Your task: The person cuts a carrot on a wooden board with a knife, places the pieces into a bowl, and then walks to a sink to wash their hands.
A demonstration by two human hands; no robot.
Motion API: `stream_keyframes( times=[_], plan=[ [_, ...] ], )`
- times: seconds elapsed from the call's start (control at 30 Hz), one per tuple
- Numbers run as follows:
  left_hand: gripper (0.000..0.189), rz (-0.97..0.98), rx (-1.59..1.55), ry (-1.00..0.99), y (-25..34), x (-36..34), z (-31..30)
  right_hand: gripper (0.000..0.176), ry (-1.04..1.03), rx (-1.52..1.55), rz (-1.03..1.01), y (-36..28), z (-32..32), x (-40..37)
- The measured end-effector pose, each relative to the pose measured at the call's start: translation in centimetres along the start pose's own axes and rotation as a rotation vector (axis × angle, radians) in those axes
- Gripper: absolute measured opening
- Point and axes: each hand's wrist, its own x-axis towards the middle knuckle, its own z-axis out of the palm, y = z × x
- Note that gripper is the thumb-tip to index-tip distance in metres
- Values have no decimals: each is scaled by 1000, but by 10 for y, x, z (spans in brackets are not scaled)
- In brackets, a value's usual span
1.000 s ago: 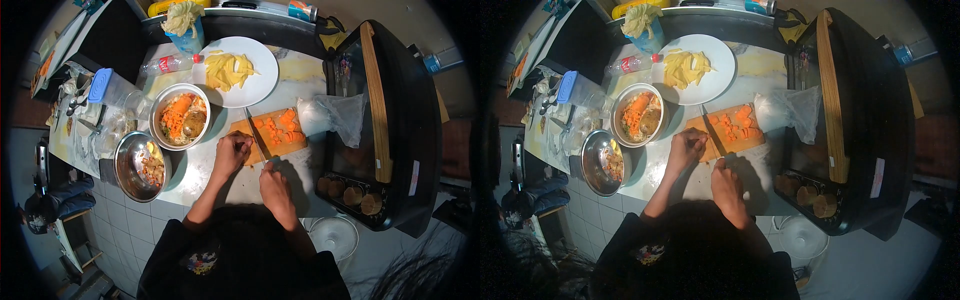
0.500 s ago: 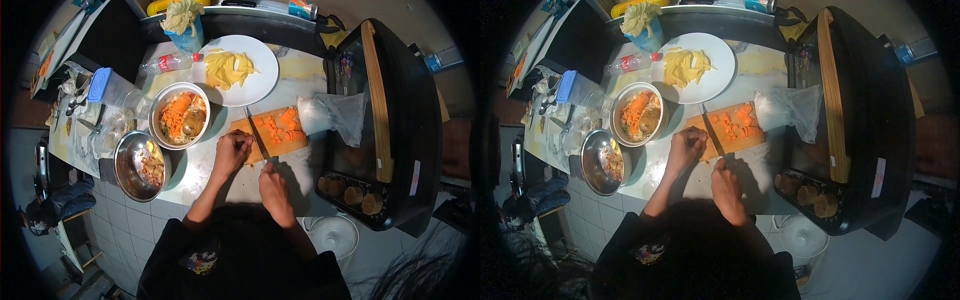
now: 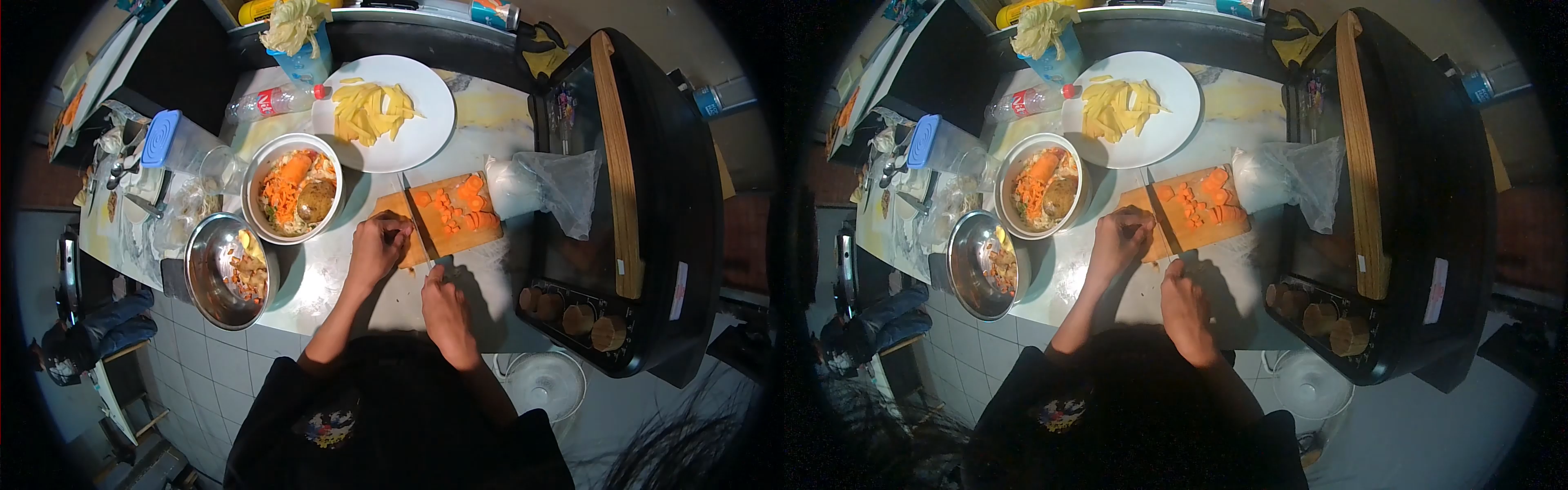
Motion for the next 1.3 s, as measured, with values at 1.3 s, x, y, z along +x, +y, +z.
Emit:
stream_keyframes(
  times=[1.3],
  plan=[
    [15, -67, 26, -68, 8, 1, -4, 12, -19, 49, 21, 5, 25, 2]
  ],
)
